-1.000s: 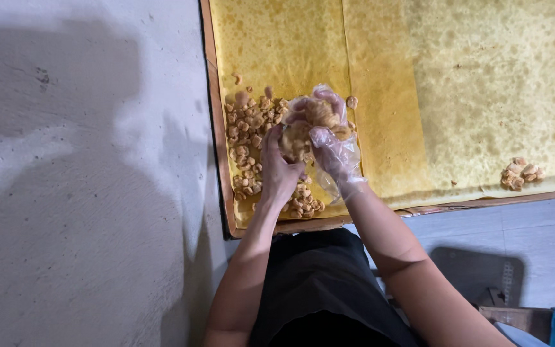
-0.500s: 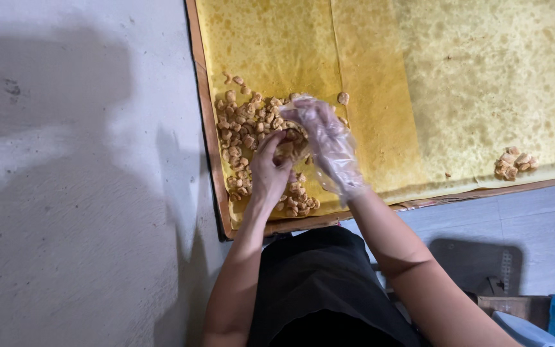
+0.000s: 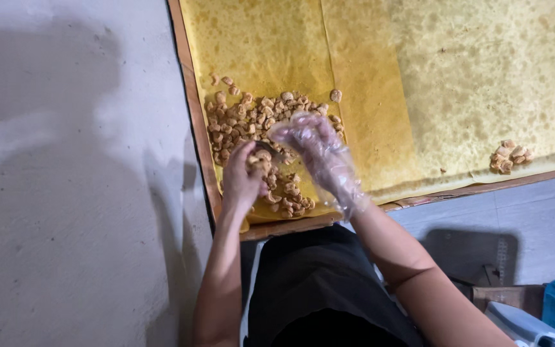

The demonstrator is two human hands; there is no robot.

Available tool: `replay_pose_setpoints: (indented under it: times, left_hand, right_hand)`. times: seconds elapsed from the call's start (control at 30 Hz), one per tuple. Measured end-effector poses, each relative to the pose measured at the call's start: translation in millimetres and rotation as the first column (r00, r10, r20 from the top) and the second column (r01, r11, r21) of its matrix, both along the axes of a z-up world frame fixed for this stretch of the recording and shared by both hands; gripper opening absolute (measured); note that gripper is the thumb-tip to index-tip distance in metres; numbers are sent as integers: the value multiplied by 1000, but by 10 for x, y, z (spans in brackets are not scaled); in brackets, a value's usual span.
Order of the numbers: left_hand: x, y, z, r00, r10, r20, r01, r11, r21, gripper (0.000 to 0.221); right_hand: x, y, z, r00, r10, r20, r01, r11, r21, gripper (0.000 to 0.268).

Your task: The person scoops dried fruit from a large yellow tray into clear plastic bags using a metal scoop. They place each filled bag on a digital scale to weigh it, then transfer the sealed bags into a blue basket. The process is repeated multiple times.

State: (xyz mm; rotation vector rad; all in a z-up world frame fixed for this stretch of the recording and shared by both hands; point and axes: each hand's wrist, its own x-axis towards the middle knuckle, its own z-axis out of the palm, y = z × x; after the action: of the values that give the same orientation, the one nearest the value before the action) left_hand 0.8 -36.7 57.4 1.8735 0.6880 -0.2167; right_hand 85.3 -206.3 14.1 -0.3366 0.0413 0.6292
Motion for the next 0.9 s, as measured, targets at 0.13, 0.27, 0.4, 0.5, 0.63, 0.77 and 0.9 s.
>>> replay_pose_setpoints:
  times: [0.13,0.27,0.4,0.5,0.63,0.77,0.9]
  left_hand:
    - [149,65,316,999,-39,-16,39,999,-1,66]
    - [23,0,513,995,-69,-70,70,998,12,65]
    - [12,51,456,995,-98,-14,99,990,104,60]
    - [-97,150,281,990,-110,84,94,979,181,62]
    - [1,287,217,997,-36,71,25,988,150,65]
    - [11,378,210,996,8,86,-20,990,139,65]
    - [-96,412,153,996,3,87,-11,995,101,63]
  right_hand:
    - [505,-239,-119,974,-90,-210,76,994,-73,30]
    - [687,-358,-447,995,-34,-93,-60,547,-835,37]
    - [710,-317,-798,831,552,-71,-87,3,-996,55]
    - [669,-74,-1047,535,834,-136,133,-242,-961,72]
    - [732,432,-1143,40,965,-258,556,-236,-797,100]
    - [764,804,-1185,14,846,-533,483,-472,-737,119]
    - [455,791,-1341,-1,928,-371,535,-313,-785,91]
